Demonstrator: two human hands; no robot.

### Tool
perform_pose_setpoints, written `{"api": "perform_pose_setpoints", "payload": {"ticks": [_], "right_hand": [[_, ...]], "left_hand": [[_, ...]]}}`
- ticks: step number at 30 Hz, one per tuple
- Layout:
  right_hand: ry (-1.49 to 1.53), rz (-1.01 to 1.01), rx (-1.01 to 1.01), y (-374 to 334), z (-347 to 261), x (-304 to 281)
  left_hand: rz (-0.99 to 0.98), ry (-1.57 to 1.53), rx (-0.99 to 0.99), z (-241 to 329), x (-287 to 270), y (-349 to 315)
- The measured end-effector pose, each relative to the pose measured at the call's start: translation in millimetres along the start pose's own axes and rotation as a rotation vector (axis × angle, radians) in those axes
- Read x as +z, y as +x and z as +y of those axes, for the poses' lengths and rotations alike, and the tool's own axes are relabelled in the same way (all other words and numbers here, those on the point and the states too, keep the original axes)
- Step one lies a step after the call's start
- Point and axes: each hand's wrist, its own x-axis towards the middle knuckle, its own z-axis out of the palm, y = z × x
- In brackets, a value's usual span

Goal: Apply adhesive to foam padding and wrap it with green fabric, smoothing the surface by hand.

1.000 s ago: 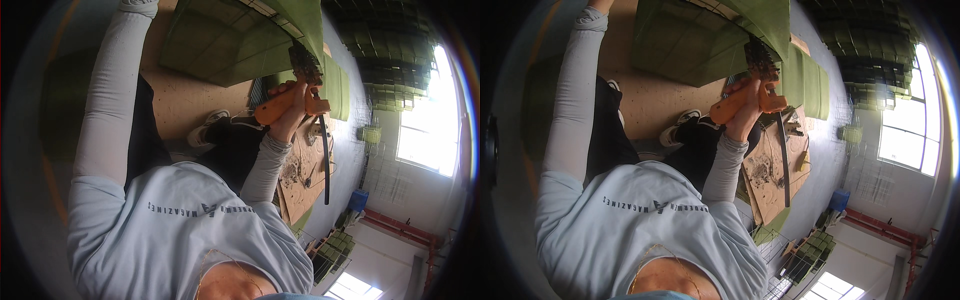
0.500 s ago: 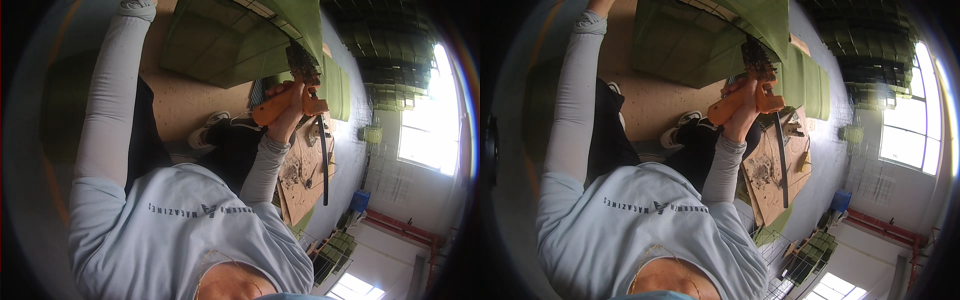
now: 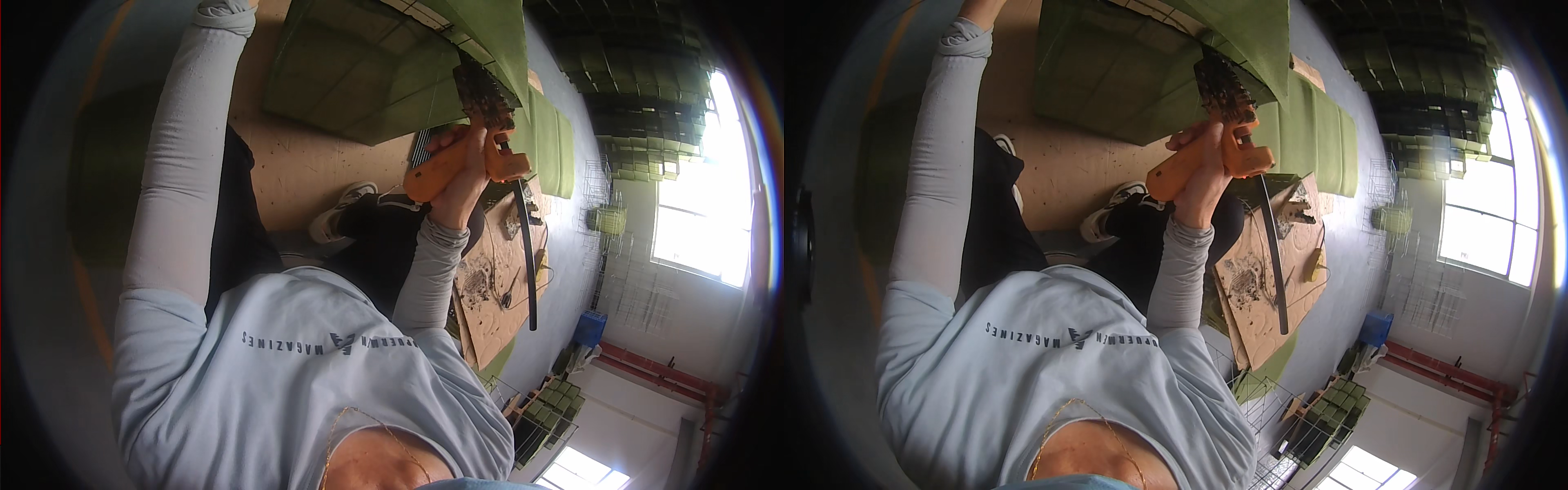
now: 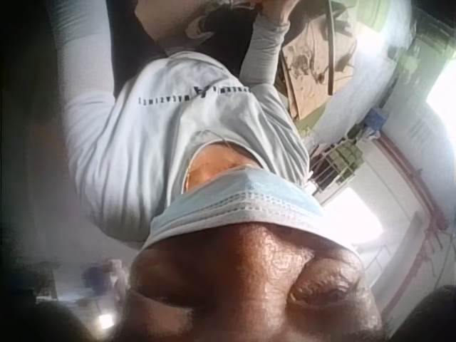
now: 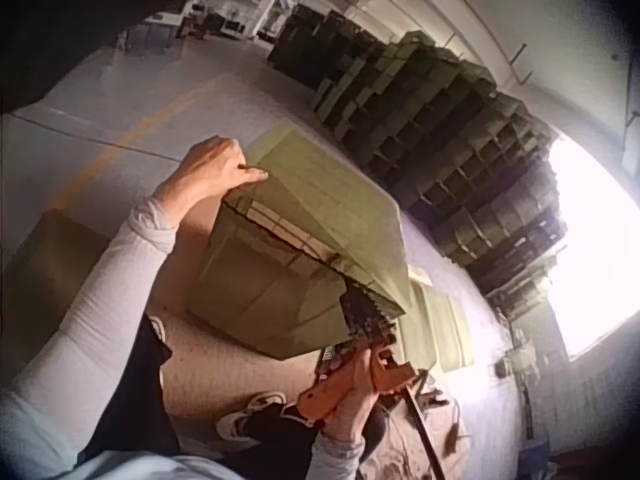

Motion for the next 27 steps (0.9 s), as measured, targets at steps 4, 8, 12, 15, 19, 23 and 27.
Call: {"api": "perform_pose_setpoints", "payload": {"ticks": [4, 8, 12, 15, 19, 23, 27], "right_hand": [[0.005, -0.002, 0.004, 0, 0, 2], [-0.002, -0.010, 0.020, 1, 3, -6], [0.141, -0.043, 0.023, -6, -7, -49], [0.172, 0.060, -0.029, -9, -24, -93], [0.017, -0.082, -0.385, 12, -62, -159], [0.145, 0.026, -0.467, 80, -98, -206], [0.092, 0.116, -0.518, 114, -150, -264]], "left_hand": [[-0.044, 0.010, -0.030, 3, 0, 1], [-0.020, 0.010, 0.008, -2, 2, -3], [0.019, 0.003, 0.071, -8, 6, -9], [0.050, 0.000, 0.149, -7, 4, -10], [-0.060, -0.016, 0.100, -3, -4, -15], [-0.124, 0.134, 0.024, -18, -11, -17], [-0.277, -0.079, 0.151, -52, 36, -5]]}}
